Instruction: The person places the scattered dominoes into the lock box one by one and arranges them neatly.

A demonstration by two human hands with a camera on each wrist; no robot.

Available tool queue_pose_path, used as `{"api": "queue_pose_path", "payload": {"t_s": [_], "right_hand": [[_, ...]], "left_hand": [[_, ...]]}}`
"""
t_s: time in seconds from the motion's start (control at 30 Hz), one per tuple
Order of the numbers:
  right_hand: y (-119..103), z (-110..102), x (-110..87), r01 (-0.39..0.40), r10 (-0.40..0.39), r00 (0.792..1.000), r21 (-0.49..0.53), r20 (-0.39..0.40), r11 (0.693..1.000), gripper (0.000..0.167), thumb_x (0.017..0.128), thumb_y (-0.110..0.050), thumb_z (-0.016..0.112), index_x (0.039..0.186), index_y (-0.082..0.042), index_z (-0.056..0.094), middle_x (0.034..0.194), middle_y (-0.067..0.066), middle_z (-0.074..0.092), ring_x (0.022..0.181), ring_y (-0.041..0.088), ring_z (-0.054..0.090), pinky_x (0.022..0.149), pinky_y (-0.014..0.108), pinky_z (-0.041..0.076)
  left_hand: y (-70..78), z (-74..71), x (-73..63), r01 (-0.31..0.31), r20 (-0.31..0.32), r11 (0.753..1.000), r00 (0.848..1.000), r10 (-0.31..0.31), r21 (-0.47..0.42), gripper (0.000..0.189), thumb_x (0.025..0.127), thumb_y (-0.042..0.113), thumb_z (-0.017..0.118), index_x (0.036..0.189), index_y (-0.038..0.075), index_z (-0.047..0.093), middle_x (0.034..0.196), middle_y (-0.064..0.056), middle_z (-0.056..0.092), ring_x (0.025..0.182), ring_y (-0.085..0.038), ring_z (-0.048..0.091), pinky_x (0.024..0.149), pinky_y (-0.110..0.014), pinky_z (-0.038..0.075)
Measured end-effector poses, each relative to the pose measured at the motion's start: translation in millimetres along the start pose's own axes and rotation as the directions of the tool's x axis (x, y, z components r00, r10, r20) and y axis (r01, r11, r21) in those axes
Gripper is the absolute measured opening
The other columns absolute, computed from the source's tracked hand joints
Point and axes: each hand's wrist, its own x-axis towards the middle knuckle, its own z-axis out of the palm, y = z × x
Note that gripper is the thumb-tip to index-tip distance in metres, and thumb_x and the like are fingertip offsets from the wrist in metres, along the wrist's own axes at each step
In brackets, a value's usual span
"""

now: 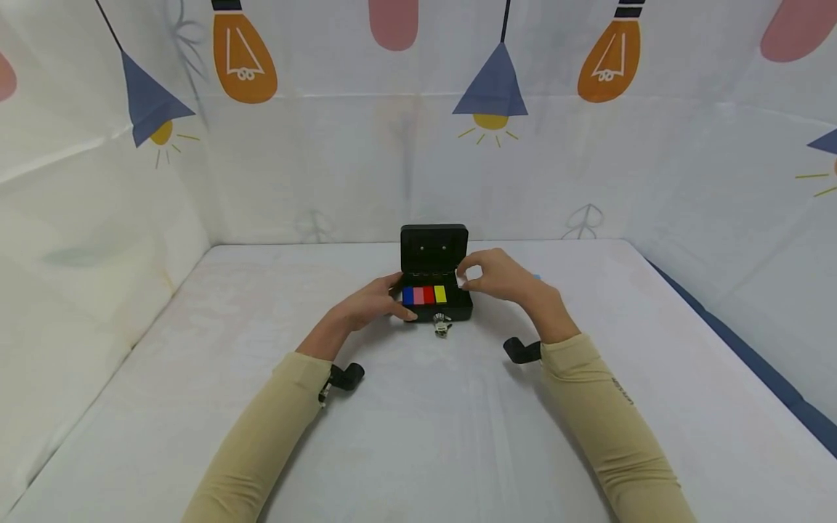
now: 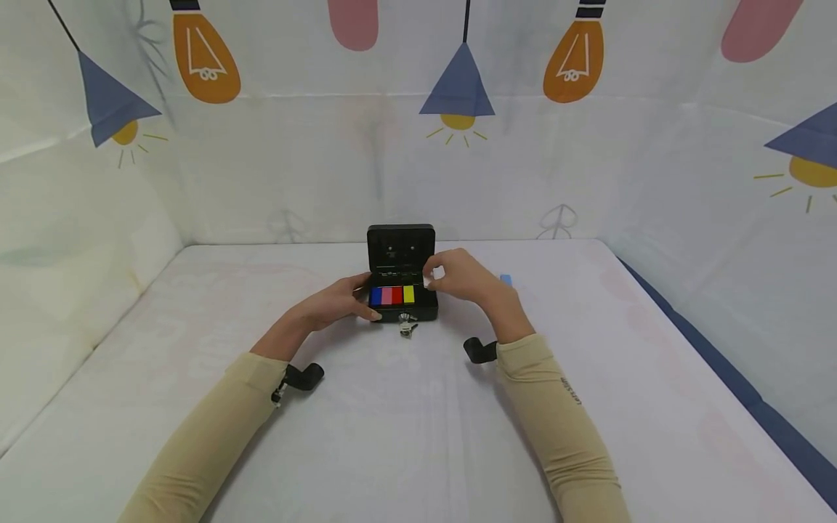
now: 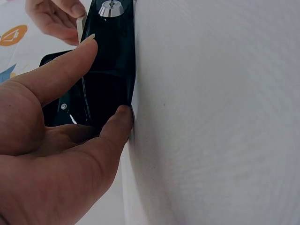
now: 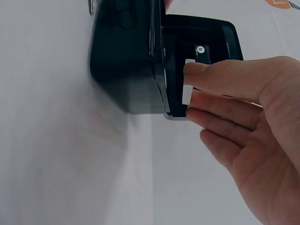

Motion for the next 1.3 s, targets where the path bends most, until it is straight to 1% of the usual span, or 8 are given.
{"api": "queue_pose_path", "payload": {"t_s": [0.23,0.37,0.53,0.63,0.83,0.97,1.3], "right_hand": [[-8,4,1.6,0.022,-0.022,0.999,-0.011,0.023,1.0,0.024,0.091,-0.016,0.071,0.113,-0.008,0.072,0.123,0.011,0.07,0.111,0.034,0.061,0.094,0.046,0.053],[-9,9,3.8,0.008,-0.007,0.999,-0.024,0.035,1.0,0.022,0.091,-0.018,0.07,0.112,-0.01,0.072,0.123,0.01,0.07,0.112,0.034,0.061,0.096,0.046,0.053],[-9,16,6.2,-0.011,0.012,0.999,-0.03,0.05,1.0,0.022,0.091,-0.017,0.07,0.112,-0.011,0.072,0.125,0.008,0.069,0.11,0.029,0.06,0.1,0.047,0.052],[-8,20,7.4,-0.005,0.007,0.999,-0.046,0.048,0.999,0.021,0.091,-0.016,0.07,0.112,-0.011,0.072,0.123,0.008,0.069,0.108,0.027,0.06,0.099,0.045,0.053],[-9,21,8.1,0.025,-0.022,0.999,-0.097,0.032,0.995,0.021,0.091,-0.014,0.069,0.111,-0.01,0.072,0.119,0.008,0.071,0.108,0.027,0.062,0.099,0.046,0.052],[-11,22,8.3,0.022,-0.019,0.999,-0.097,0.03,0.995,0.021,0.091,-0.013,0.069,0.111,-0.009,0.072,0.119,0.008,0.071,0.107,0.027,0.062,0.099,0.045,0.053],[-12,26,9.2,-0.005,0.011,0.998,-0.099,0.057,0.995,0.021,0.092,-0.013,0.068,0.112,-0.009,0.072,0.12,0.009,0.071,0.103,0.025,0.061,0.097,0.043,0.054]], "left_hand": [[-0.5,-0.3,1.2,-0.001,0.001,1.0,1.0,0.001,0.003,0.102,0.083,0.014,0.077,0.161,0.016,0.011,0.168,-0.007,0.016,0.152,-0.028,0.02,0.124,-0.056,0.017],[-1.0,-0.7,1.3,-0.005,0.007,1.0,1.0,0.005,-0.002,0.102,0.083,0.014,0.077,0.161,0.016,0.012,0.168,-0.007,0.018,0.151,-0.028,0.021,0.124,-0.056,0.017],[-2.0,-0.9,1.4,-0.006,0.013,1.0,1.0,0.006,-0.012,0.101,0.083,0.012,0.077,0.161,0.016,0.012,0.167,-0.007,0.018,0.152,-0.028,0.022,0.124,-0.056,0.016],[-2.0,-0.9,1.3,-0.015,0.016,1.0,1.0,0.016,-0.013,0.101,0.083,0.012,0.077,0.161,0.017,0.013,0.167,-0.006,0.02,0.151,-0.027,0.023,0.124,-0.055,0.017],[-2.0,-0.7,1.5,-0.035,0.019,0.999,0.999,0.035,-0.02,0.1,0.081,0.01,0.077,0.16,0.018,0.017,0.166,-0.004,0.024,0.149,-0.025,0.026,0.124,-0.053,0.019],[-1.6,-0.7,1.1,-0.03,0.016,0.999,0.999,0.03,-0.019,0.1,0.081,0.01,0.077,0.161,0.018,0.017,0.166,-0.005,0.024,0.151,-0.025,0.024,0.125,-0.053,0.018],[-0.8,-1.7,0.9,-0.027,0.021,0.999,0.999,0.028,-0.023,0.101,0.081,0.01,0.077,0.161,0.017,0.015,0.166,-0.005,0.023,0.151,-0.025,0.024,0.125,-0.053,0.018]]}}
